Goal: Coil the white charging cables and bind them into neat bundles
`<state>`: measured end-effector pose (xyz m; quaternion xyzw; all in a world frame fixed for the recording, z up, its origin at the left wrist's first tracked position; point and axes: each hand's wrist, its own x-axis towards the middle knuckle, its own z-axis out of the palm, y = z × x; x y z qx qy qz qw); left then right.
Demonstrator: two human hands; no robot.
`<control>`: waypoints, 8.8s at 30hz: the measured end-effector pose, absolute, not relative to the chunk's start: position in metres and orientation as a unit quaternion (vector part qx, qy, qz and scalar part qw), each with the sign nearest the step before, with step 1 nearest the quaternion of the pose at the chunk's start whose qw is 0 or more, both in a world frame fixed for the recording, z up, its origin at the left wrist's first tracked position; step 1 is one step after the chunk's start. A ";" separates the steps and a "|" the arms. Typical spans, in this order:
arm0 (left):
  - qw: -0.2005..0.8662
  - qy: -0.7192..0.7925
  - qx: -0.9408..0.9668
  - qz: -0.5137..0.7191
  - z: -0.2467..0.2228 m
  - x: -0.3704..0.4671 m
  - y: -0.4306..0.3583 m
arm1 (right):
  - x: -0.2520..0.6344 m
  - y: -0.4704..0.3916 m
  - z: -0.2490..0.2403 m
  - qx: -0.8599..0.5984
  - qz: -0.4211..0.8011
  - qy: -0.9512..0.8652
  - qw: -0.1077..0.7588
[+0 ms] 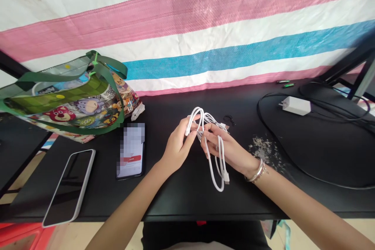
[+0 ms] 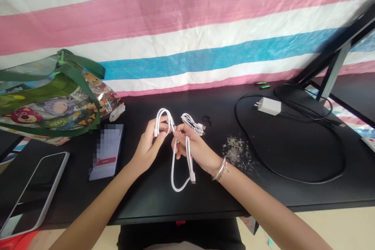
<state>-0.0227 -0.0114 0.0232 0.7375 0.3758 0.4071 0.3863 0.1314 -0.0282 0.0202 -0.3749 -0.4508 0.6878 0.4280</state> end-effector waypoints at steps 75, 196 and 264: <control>0.626 0.386 0.589 0.335 0.022 -0.016 -0.015 | 0.133 -0.035 0.030 -0.426 0.367 -0.631 0.534; 0.483 0.415 0.602 0.481 0.025 -0.022 -0.007 | 0.159 -0.020 0.041 -0.446 0.462 -0.657 0.396; 0.496 0.420 0.685 0.330 0.021 -0.018 -0.012 | 0.146 -0.031 0.033 -0.440 0.387 -0.676 0.446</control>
